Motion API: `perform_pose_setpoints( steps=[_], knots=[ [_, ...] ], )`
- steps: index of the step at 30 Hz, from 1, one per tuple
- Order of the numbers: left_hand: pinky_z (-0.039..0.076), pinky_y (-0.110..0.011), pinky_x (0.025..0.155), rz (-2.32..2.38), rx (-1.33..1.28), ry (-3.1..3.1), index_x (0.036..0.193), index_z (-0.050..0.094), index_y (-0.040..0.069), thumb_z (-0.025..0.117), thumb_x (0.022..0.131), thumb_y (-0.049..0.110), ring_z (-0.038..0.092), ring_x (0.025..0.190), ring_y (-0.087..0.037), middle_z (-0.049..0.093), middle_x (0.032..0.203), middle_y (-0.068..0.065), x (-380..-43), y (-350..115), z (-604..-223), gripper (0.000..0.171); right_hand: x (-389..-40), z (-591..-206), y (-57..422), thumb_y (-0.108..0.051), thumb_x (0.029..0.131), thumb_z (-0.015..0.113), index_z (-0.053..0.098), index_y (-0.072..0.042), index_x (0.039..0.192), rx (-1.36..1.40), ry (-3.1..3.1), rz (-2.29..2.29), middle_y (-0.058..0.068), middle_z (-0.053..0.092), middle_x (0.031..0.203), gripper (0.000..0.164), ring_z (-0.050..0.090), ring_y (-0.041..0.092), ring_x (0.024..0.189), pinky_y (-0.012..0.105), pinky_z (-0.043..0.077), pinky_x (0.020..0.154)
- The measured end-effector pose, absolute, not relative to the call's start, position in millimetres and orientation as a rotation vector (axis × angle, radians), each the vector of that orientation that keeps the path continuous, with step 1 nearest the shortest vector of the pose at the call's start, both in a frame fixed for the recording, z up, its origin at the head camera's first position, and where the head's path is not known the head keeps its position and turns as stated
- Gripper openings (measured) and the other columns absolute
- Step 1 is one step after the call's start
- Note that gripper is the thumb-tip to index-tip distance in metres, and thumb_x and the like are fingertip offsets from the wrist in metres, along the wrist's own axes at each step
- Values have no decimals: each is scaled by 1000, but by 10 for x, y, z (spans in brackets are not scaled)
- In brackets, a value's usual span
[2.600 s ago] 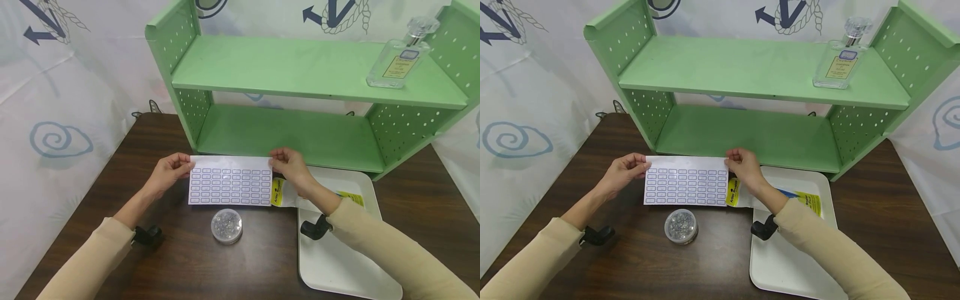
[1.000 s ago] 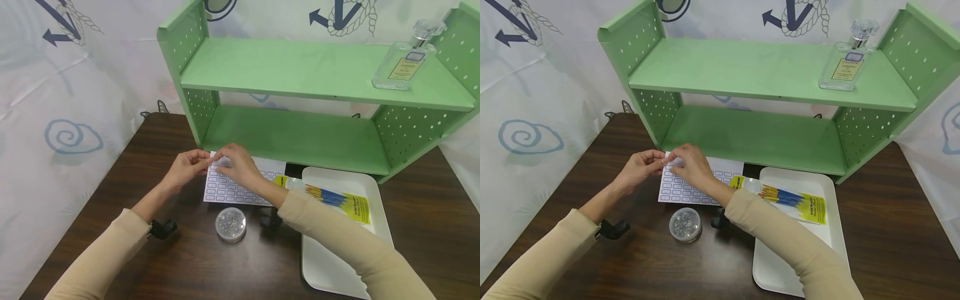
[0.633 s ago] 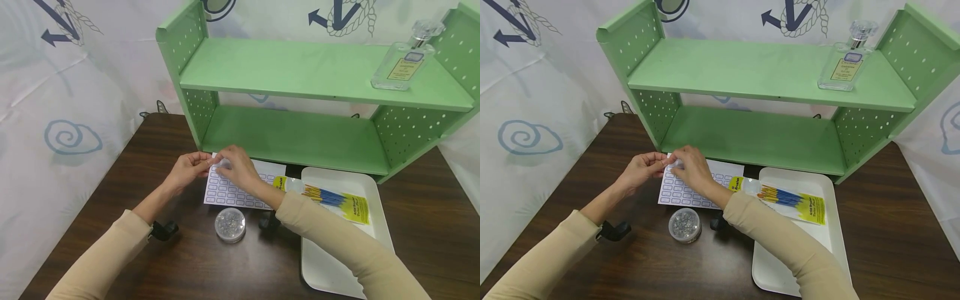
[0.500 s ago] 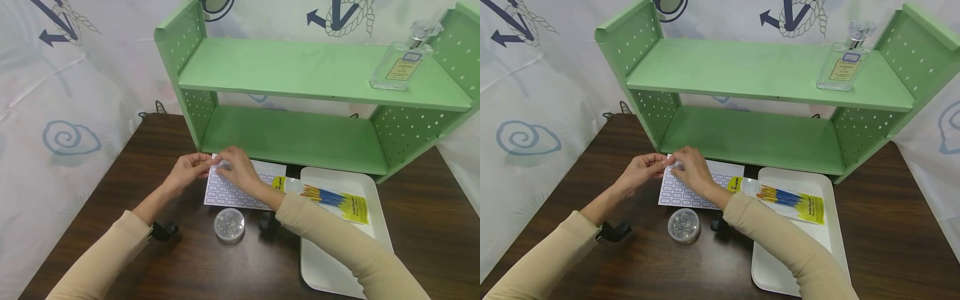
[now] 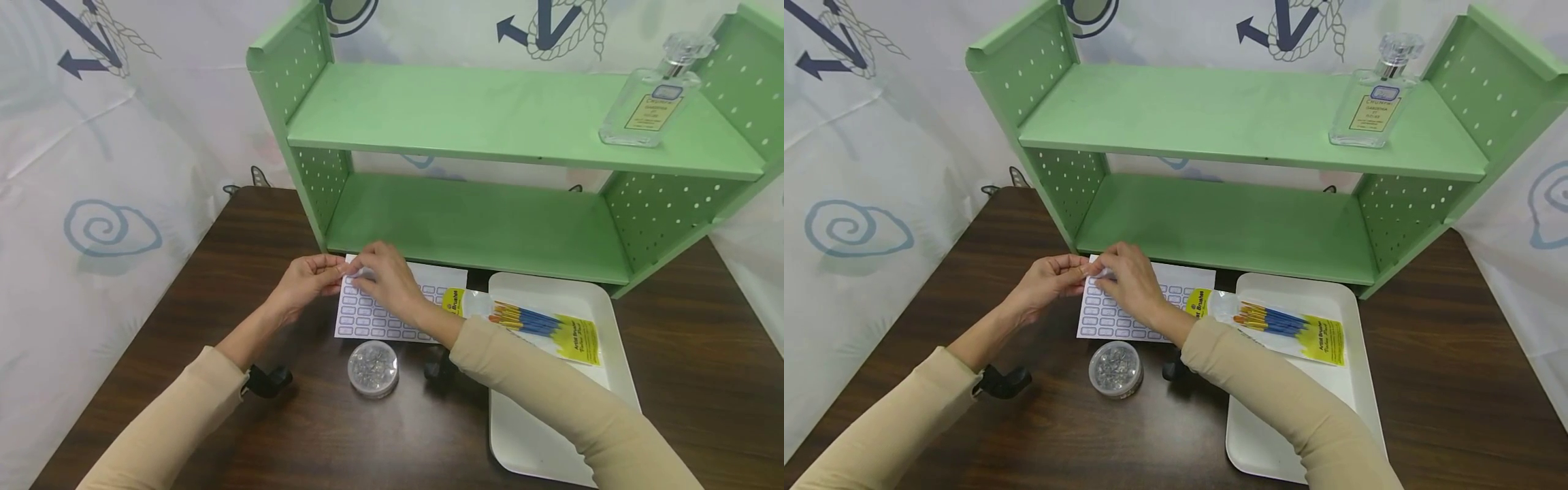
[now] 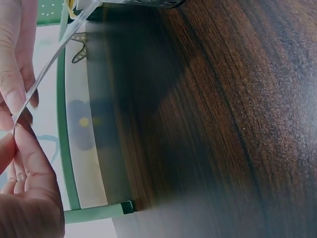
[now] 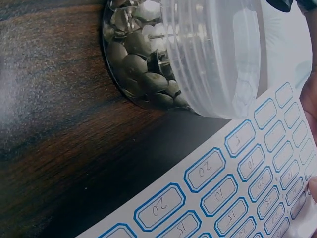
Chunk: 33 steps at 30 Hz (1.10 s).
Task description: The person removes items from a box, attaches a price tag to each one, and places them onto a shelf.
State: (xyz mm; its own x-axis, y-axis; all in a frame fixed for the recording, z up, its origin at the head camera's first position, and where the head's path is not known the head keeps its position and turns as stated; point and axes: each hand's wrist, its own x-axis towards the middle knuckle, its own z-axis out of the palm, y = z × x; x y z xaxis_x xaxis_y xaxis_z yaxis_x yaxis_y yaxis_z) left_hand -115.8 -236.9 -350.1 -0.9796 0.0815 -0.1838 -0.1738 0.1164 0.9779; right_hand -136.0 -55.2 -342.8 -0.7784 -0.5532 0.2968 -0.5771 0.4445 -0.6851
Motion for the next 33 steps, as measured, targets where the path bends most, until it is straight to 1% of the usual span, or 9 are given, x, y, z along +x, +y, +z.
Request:
perform_pose_setpoints(
  steps=[4,7,11,14,17,20,24,28,33],
  knots=[
    [52,-15,67,1964,-103,2183,117,50,-18,56,93,7,62,71,0,66,79,10,-1162,-2355,-3492,35,-1352,-3449,-540,-9,81,72,67,-11,85,1039,-2627,1274,8,59,109,7,50,23,106,38,40,94],
    [52,-15,65,1972,-123,2167,113,55,-13,58,92,8,62,69,-1,66,77,9,-1167,-2349,-3480,30,-1343,-3460,-535,-10,82,71,67,-11,90,1034,-2616,1294,7,58,111,10,49,22,107,37,40,94],
    [52,-14,64,1995,-148,2127,107,58,-7,58,92,7,61,67,-1,67,75,9,-1161,-2348,-3463,20,-1333,-3459,-534,-10,83,70,68,-12,97,1048,-2598,1281,7,58,113,14,49,23,109,38,39,96],
    [52,-14,63,1994,-147,2115,108,58,-7,56,93,6,61,67,-1,67,76,9,-1149,-2346,-3450,20,-1326,-3455,-534,-9,82,71,69,-12,96,1069,-2579,1239,9,58,114,14,50,24,110,39,39,97],
    [51,-14,63,1981,-149,2119,110,56,-10,56,93,6,61,68,0,66,76,10,-1144,-2347,-3447,24,-1319,-3454,-532,-9,81,72,69,-12,93,1089,-2559,1215,10,59,114,13,51,25,109,39,39,97],
    [51,-14,63,1981,-154,2113,110,56,-10,55,93,5,61,68,0,66,75,10,-1149,-2346,-3456,23,-1319,-3462,-531,-7,80,72,68,-11,89,1100,-2543,1227,10,59,112,11,51,24,108,39,39,97],
    [51,-14,63,1997,-147,2083,104,59,-5,56,92,6,61,67,-1,67,75,9,-1159,-2345,-3472,16,-1315,-3479,-522,-6,79,72,66,-10,88,1081,-2543,1288,9,59,112,11,51,23,108,39,40,96],
    [51,-14,63,2021,-132,2054,100,62,1,58,91,7,61,67,-2,67,75,8,-1154,-2350,-3491,11,-1315,-3493,-508,-7,81,71,68,-10,94,1080,-2533,1301,9,58,115,14,50,23,111,39,40,98],
    [51,-14,64,2078,-47,1999,97,65,4,64,88,12,61,69,-1,67,78,8,-1132,-2357,-3495,12,-1323,-3498,-497,-6,80,72,69,-10,94,1128,-2484,1261,12,59,116,15,50,25,113,40,37,102]
  ],
)
